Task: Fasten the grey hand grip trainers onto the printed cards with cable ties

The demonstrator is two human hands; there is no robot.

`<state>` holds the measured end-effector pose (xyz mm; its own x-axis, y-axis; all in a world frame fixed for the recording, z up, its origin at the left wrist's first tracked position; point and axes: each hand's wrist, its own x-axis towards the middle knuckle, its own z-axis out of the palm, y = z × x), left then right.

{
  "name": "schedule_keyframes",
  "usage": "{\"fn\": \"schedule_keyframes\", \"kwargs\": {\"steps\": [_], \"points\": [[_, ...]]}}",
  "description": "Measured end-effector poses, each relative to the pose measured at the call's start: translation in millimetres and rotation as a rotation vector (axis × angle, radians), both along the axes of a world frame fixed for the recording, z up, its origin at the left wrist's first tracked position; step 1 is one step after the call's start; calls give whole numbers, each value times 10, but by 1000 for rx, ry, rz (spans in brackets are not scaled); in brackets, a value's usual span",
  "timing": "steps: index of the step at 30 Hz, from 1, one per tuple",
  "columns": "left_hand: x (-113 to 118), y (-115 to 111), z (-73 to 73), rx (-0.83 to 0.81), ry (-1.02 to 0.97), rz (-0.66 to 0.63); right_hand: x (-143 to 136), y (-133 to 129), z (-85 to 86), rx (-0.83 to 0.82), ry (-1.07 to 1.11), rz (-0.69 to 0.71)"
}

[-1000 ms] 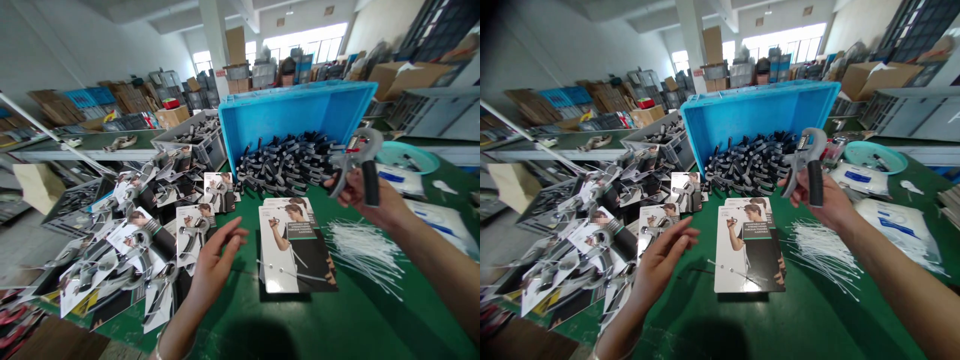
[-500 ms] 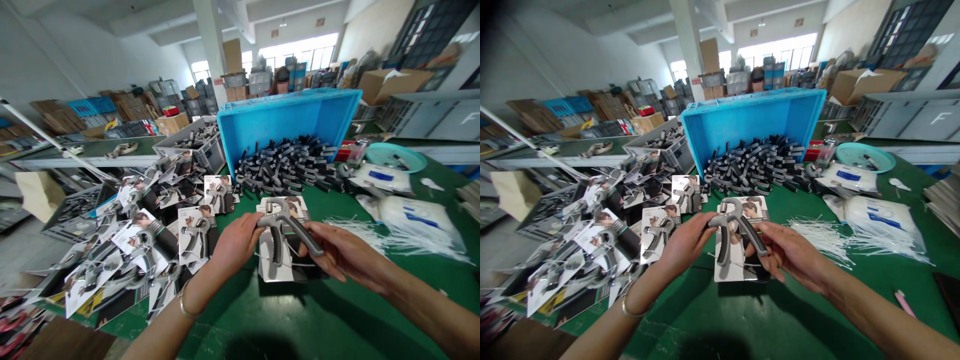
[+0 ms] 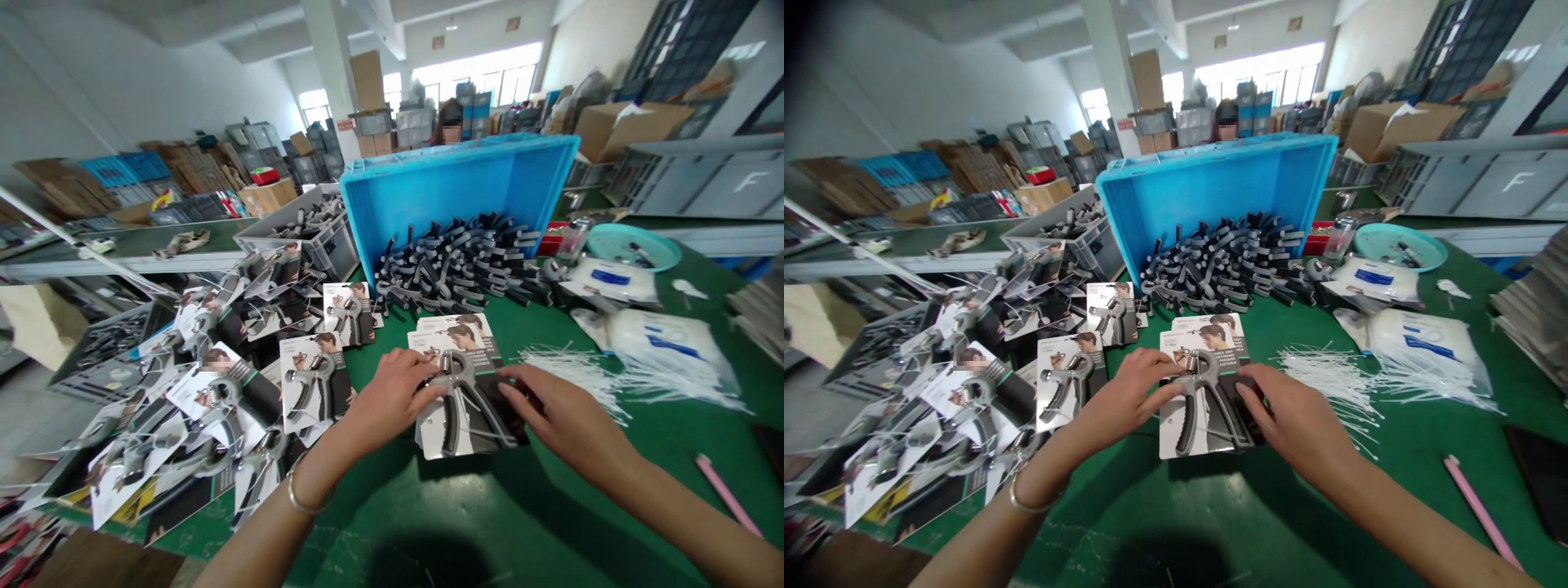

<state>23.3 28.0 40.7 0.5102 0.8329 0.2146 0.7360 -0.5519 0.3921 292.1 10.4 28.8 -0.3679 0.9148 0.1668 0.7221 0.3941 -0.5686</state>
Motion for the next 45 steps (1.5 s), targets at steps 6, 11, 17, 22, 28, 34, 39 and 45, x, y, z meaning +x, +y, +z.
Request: {"fn": "schedule_keyframes", "kwargs": {"steps": [6,11,17,22,28,34,39,45], "points": [[166,323,-62,-10,-206,59,-284,9,27,125,56,238],[263,319,-234,-119,-477,25,-419,199,-99,32,276,136],[291,250,-315,-118,-574,46,-406,340,-205,-12,393,-3],[297,291,-338,-159,-667,48,-386,226,-197,-14,275,74],[288,275,-363,-171,-684,56,-418,233,-163,-94,248,92],[287,262,-376,-159,-677,66,-431,260,-165,-99,244,87],[291,238,-356,-156,-672,73,-433,256,-146,-125,254,90],[235,225,-319,-196,-646,-53,-458,268,-164,-65,313,38]]}}
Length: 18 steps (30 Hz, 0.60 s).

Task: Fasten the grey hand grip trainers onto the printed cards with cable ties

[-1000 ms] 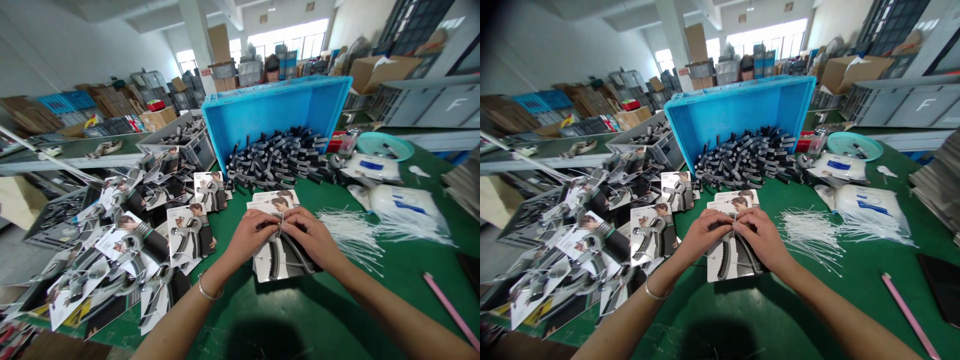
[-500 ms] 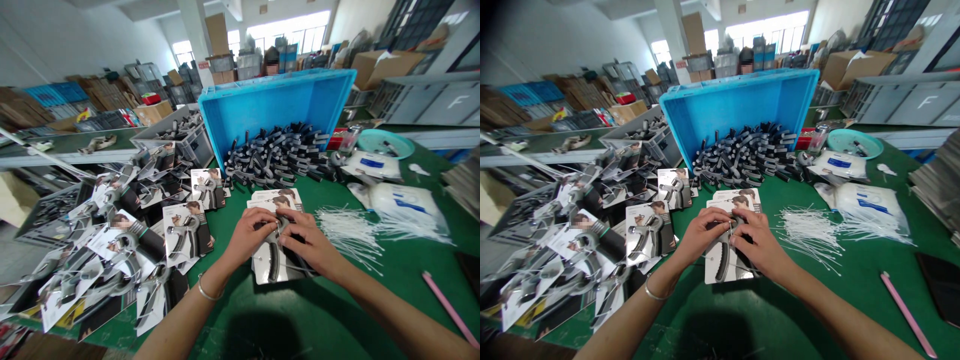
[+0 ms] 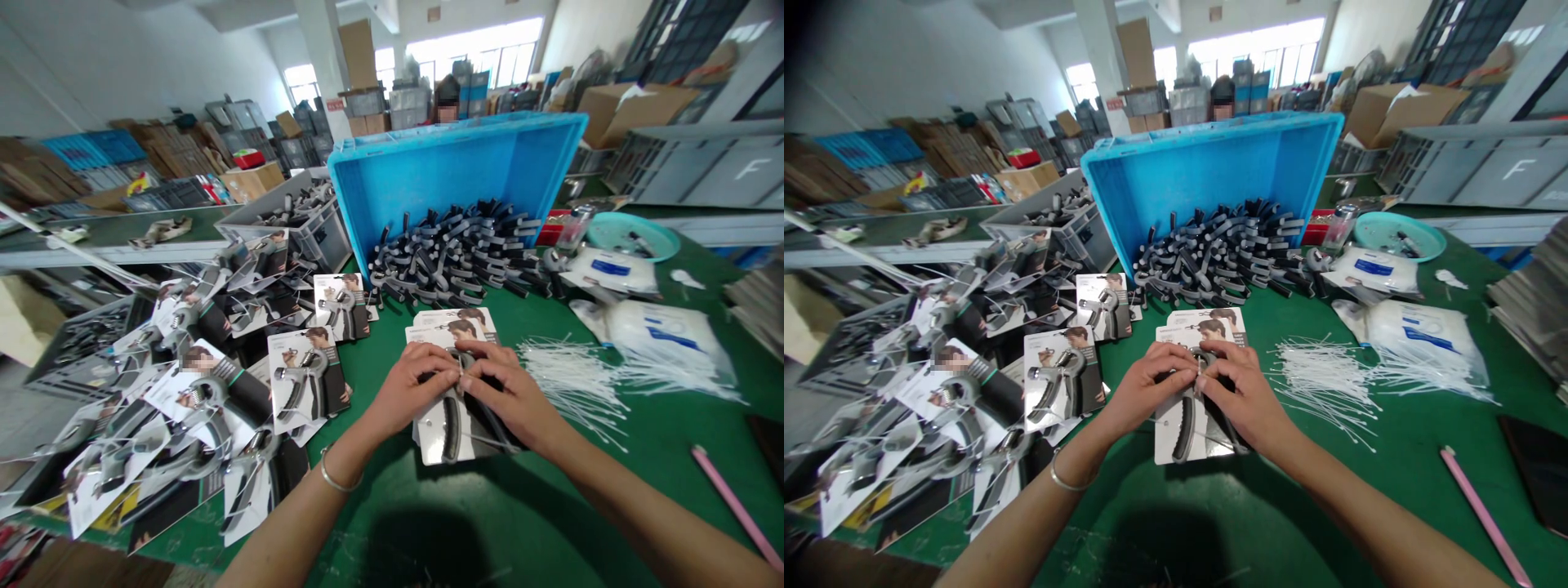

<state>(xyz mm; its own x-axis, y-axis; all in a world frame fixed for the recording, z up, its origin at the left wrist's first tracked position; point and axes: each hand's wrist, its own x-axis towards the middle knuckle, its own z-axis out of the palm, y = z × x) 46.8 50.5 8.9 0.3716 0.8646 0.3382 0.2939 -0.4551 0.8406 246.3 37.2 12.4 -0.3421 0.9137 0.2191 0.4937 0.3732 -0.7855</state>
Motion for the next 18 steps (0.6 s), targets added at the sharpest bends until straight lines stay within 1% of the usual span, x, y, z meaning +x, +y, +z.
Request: {"fn": "schedule_keyframes", "kwargs": {"steps": [2,4,6,8,11,13,15,17,18], "points": [[-24,28,0,-73,-34,2,-9,8,-11,15,5,-7],[-38,59,14,-139,-62,43,-15,15,-27,32,-3,-13],[-33,63,63,-137,-43,90,-21,20,-52,57,-13,-26],[-2,13,138,-39,14,129,-34,27,-86,90,-27,-49],[93,-181,215,222,149,157,-69,44,-134,148,-34,-77],[163,-362,192,385,312,103,-89,63,-155,168,-34,-68],[207,-541,122,496,507,17,-97,85,-163,162,-41,-43],[205,-688,54,527,623,-29,-86,99,-153,155,-46,-22],[183,-744,33,513,629,-7,-71,97,-138,155,-40,-17]]}}
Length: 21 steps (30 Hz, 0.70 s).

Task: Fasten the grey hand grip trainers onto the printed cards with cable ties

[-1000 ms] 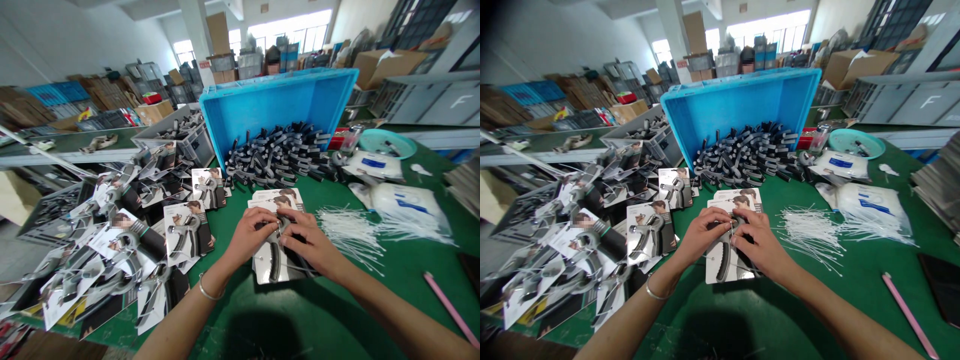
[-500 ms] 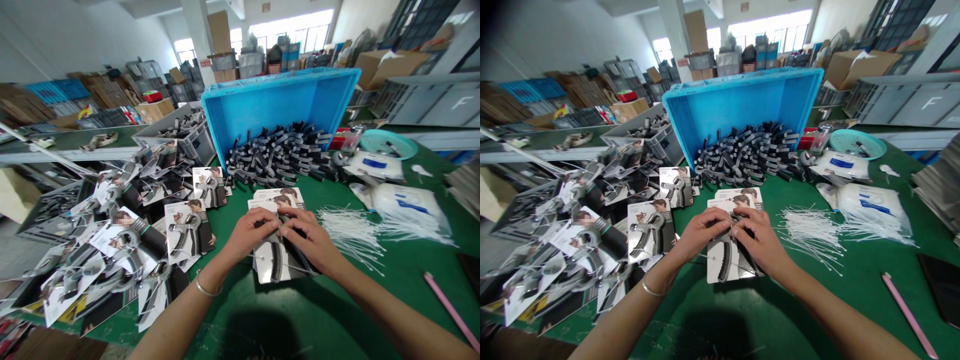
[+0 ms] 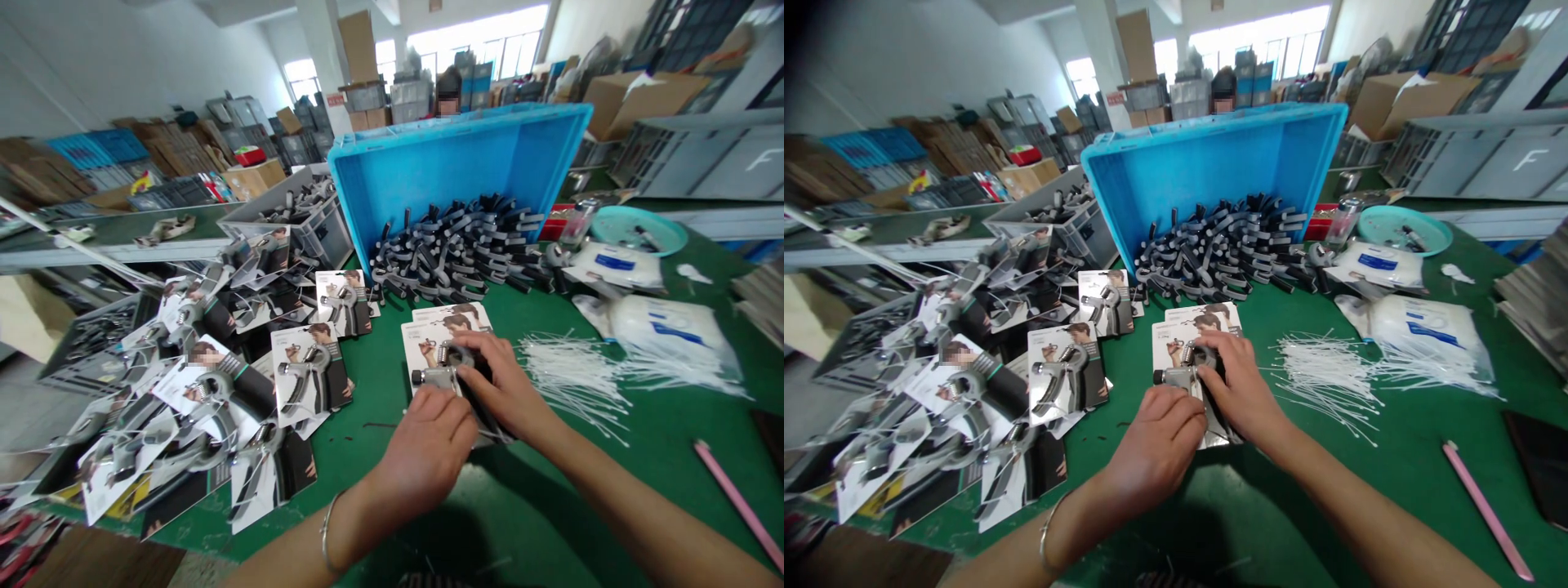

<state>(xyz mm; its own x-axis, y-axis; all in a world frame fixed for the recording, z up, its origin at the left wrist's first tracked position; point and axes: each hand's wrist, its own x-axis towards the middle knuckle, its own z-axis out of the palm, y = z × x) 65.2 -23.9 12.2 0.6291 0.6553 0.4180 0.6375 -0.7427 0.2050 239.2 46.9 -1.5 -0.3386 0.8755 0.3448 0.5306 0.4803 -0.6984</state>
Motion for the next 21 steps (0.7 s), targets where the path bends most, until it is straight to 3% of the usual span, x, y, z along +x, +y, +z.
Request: {"fn": "schedule_keyframes", "kwargs": {"steps": [3,6,11,14,18,21], "points": [[-121,-114,-3,-36,-133,234,71,-89,93,29,23,1],[-236,-173,17,-118,-163,450,141,-312,242,72,-86,91],[-241,-179,38,-228,-143,411,120,-636,397,82,-342,250],[-280,-151,66,-332,-308,390,98,-637,389,33,-268,247],[-468,-157,27,-617,-614,319,113,-549,362,-33,-143,243],[-550,-179,-57,-640,-741,335,82,-512,352,-4,-84,261]]}}
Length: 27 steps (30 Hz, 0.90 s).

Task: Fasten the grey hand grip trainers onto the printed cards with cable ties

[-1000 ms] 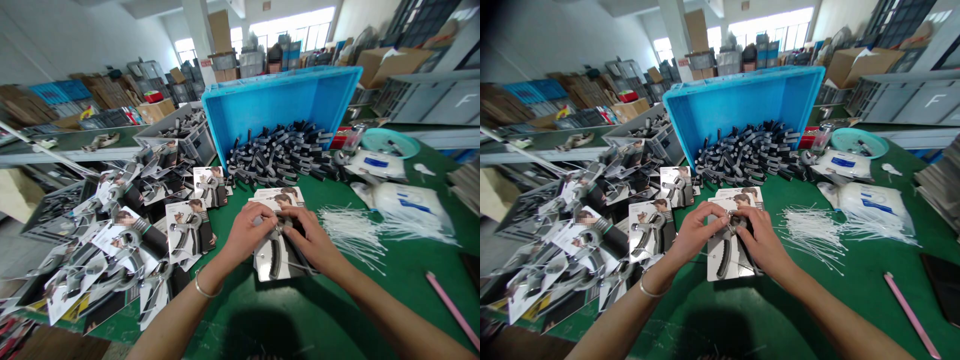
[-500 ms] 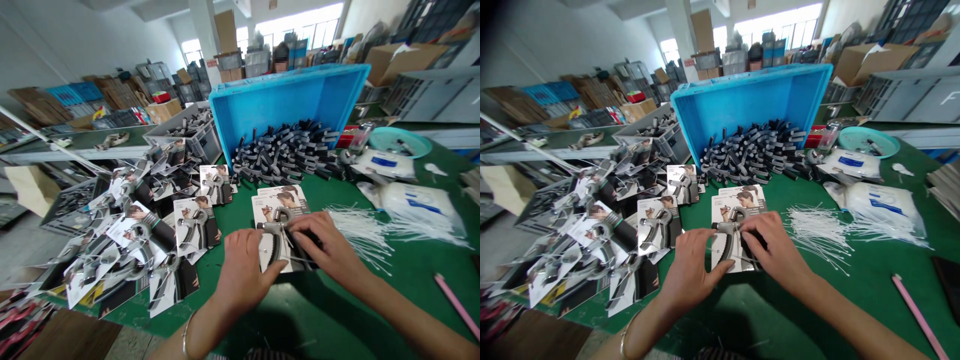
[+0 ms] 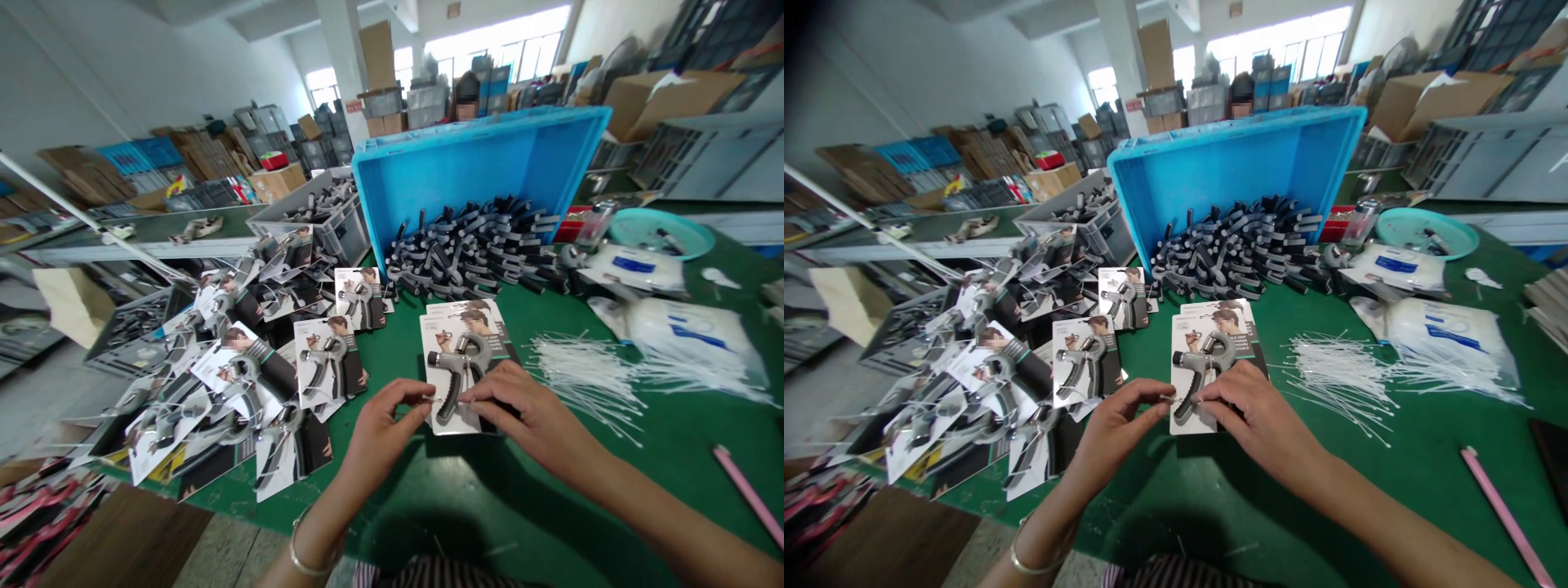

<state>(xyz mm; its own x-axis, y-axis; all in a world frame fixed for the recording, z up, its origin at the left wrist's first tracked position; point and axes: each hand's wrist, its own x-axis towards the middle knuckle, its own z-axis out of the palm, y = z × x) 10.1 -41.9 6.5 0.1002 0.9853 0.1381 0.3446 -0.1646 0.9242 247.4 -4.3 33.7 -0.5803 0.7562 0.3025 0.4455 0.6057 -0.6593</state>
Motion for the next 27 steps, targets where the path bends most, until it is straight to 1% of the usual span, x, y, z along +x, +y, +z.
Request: {"fn": "schedule_keyframes", "kwargs": {"steps": [2,5,6,8,10,12,17,21,27], "points": [[18,2,-40,47,-8,57,-49,7,-3,4,45,-16],[121,41,-42,76,-3,121,-125,10,-6,-43,76,-100],[161,60,-29,76,-3,124,-141,12,-7,-51,74,-130],[225,99,2,85,4,88,-148,21,-10,-20,45,-149],[256,132,27,108,16,21,-120,31,-10,46,-22,-108],[256,148,32,114,18,-11,-72,37,-9,107,-117,-55],[228,125,-6,32,-63,30,-6,44,7,202,-311,-6],[234,99,-12,28,-71,31,-58,66,36,264,-362,31],[231,100,5,55,-42,14,-84,86,52,275,-368,41]]}}
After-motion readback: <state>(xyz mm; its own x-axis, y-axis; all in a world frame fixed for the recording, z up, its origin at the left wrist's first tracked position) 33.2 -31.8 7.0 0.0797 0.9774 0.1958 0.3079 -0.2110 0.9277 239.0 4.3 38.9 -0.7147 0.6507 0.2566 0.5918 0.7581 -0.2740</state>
